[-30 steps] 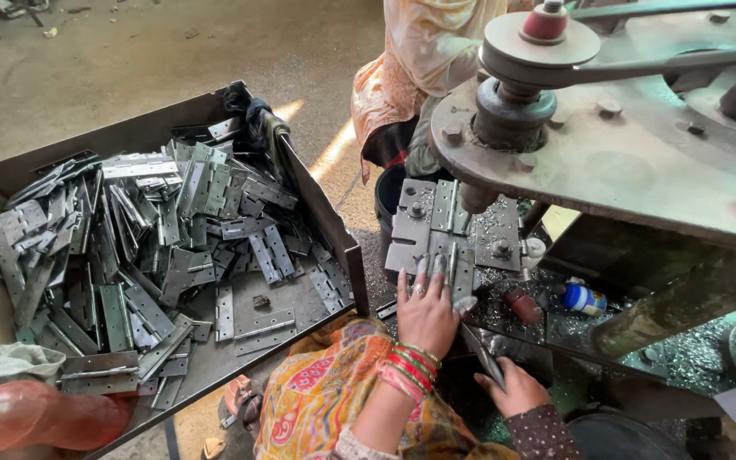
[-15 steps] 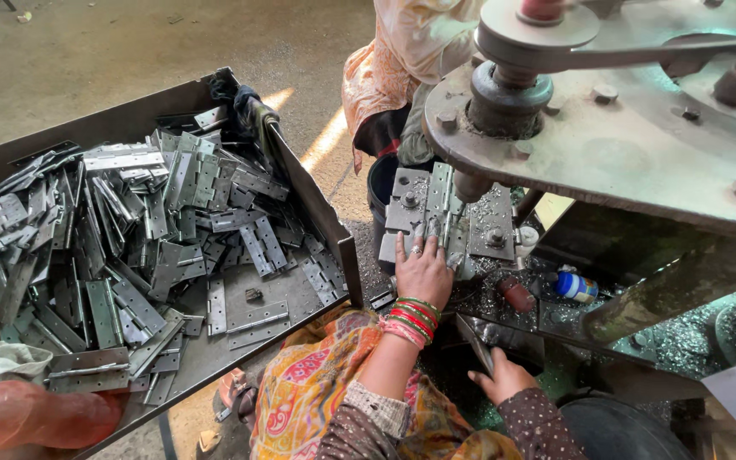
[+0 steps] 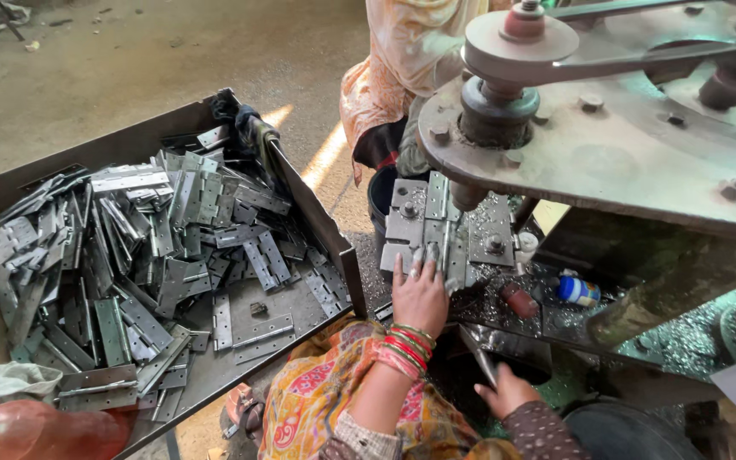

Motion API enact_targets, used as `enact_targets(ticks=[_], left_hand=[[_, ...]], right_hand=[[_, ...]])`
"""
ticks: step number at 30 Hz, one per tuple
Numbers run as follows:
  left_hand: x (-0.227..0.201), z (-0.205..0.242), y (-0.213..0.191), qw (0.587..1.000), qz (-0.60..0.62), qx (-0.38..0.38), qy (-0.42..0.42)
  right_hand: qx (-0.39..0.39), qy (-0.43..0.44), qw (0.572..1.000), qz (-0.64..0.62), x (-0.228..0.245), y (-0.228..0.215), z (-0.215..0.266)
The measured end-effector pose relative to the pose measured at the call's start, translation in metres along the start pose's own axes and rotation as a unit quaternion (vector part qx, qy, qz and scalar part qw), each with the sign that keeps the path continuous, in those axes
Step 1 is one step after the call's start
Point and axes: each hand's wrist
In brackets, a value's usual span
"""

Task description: The person operates a manual press machine to process metal brackets. They pick brackets from a bin, place them under the press, and operate the lever to stamp or cut the pieces, then return them to the bin.

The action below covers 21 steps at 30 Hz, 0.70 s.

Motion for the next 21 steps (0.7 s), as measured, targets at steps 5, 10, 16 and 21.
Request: enact_targets(ticks=[5,10,16,21], left_hand=[[0.000,-0.011,0.022,0.996,-0.079,0.031,-0.012],[0.007,-0.040,0.033,0.995,-0.095,0.031,-0.019],[0.002,-0.022,0.020,0.997,-0.032,0.066,-0.031],[0.008,-0.042,0.022,0.990,-0.014,0.132,-0.035]], right_hand=[[-0.013,-0.025,1.000,0.009,0.001,-0.021,-0.002],[-0.042,0.003,0.998,-0.051,-0.008,0.035,0.013],[0.003,-0.020,0.999,-0.026,-0.013,0.043,0.002],[0.003,-0.021,1.000,0.020,-0.002,-0.011,-0.014]])
Point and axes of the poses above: each hand's wrist, its own z-axis away from the middle knuckle, its own y-axis out of the palm, x = y × z, and after that the axes turned 11 degrees about y, right-handed
